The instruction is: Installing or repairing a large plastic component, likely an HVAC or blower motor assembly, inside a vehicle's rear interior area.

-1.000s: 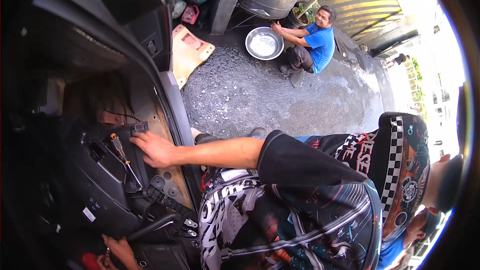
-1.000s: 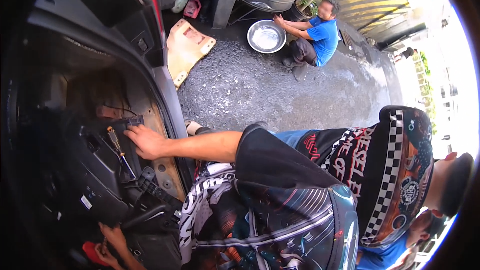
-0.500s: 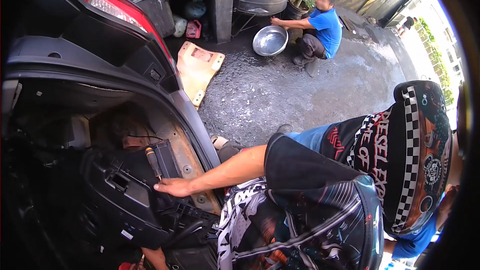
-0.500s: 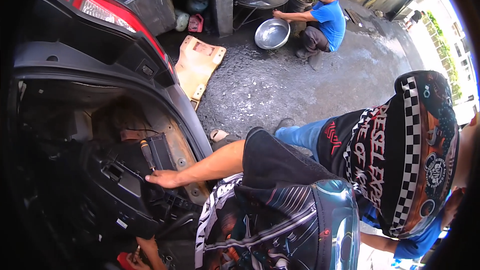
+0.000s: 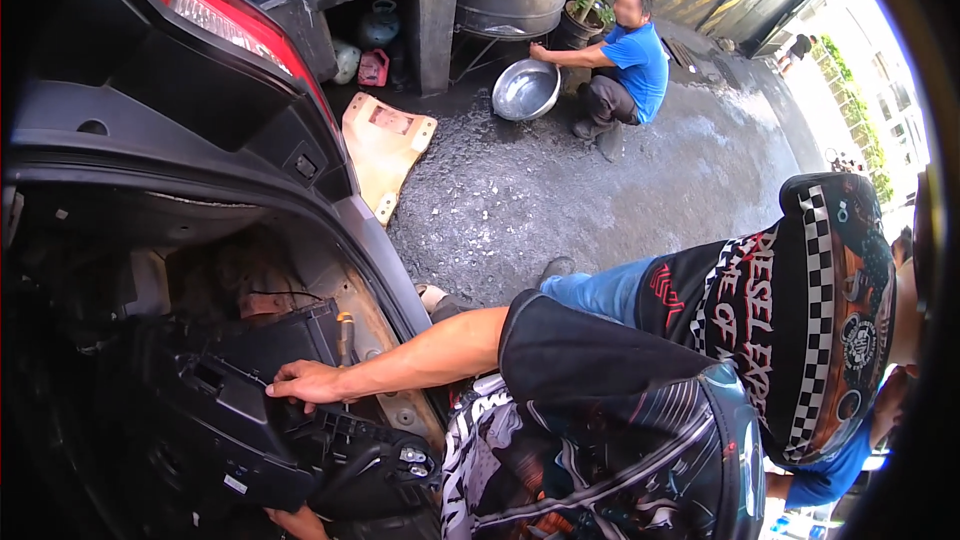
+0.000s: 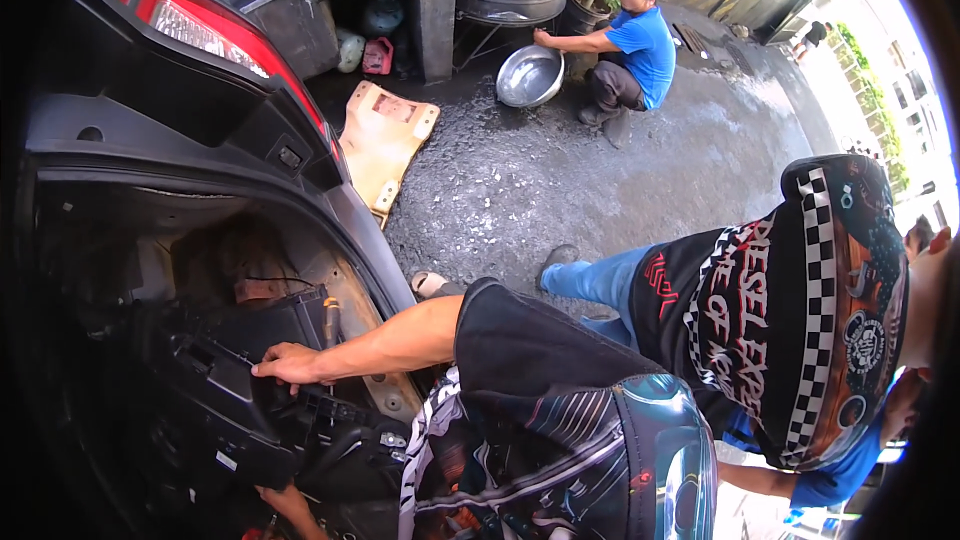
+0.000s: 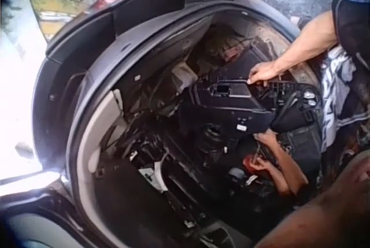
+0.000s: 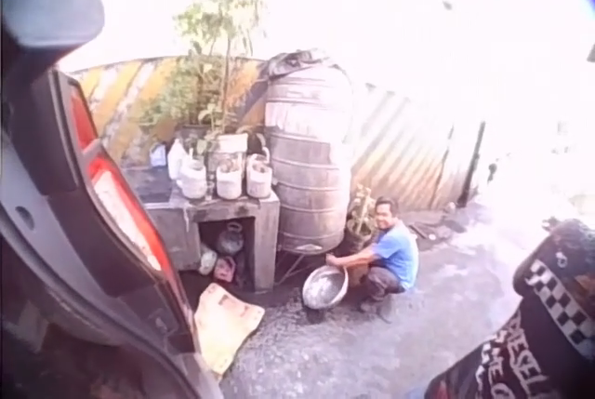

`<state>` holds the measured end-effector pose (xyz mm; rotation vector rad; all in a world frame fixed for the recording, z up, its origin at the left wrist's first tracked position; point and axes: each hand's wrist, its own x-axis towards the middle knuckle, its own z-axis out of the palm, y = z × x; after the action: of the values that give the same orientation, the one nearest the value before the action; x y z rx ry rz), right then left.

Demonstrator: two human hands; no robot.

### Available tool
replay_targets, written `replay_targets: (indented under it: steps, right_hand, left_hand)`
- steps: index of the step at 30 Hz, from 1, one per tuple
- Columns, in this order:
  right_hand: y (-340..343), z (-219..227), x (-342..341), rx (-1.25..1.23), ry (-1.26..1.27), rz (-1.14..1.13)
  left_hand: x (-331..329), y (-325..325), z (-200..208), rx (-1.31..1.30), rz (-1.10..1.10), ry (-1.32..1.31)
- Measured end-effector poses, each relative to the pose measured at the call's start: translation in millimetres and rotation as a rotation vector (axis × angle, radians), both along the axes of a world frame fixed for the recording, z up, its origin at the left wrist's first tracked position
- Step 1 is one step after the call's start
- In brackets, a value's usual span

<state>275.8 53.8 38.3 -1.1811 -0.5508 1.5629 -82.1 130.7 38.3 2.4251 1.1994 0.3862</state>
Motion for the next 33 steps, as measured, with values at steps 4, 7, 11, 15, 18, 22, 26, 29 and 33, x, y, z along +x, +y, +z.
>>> replay_targets:
  steps: [4, 7, 11, 15, 18, 22, 26, 29, 33]
  right_hand:
    - [-2.9, -13.3, -7.9, -0.057, 0.151, -0.033]
    - [-4.5, -27.6, -9.9, -0.049, 0.178, -0.068]
    - [-6.1, -43.3, -19.3, -0.075, 0.189, -0.056]
    - [-8.0, -47.9, -18.7, -0.046, 0.175, -0.069]
    - [-10.8, -58.7, -12.2, -0.038, 0.092, -0.068]
    - [-38.9, -20.4, 10.0, -0.065, -0.102, 0.145]
    - [-97.2, -53.3, 68.4, 0.217, -0.628, 0.021]
    - [-158.7, -76.4, 131.1, -0.015, -0.622, -0.168]
    - [-248.0, -163.8, 191.5, -0.619, -0.723, -0.307]
  left_hand:
    - [-60.9, 13.0, -24.6, 0.128, 0.324, 0.249]
    - [-62.7, 26.3, -8.7, -0.252, 0.435, 0.01]
    - [-50.6, 19.8, 25.6, -0.629, 0.392, -0.113]
    - [-27.9, -6.6, 53.8, -0.722, 0.586, -0.341]
    - [56.4, -58.5, 114.6, -0.54, 0.63, -0.508]
    - [85.2, -98.5, 154.2, -0.426, 0.715, -0.829]
    - [0.7, -76.8, 100.7, -0.403, 0.09, -1.049]
    - [-0.4, -83.9, 86.0, -0.376, -0.079, -1.026]
    - [80.8, -115.3, 76.1, -0.803, -0.066, -0.933]
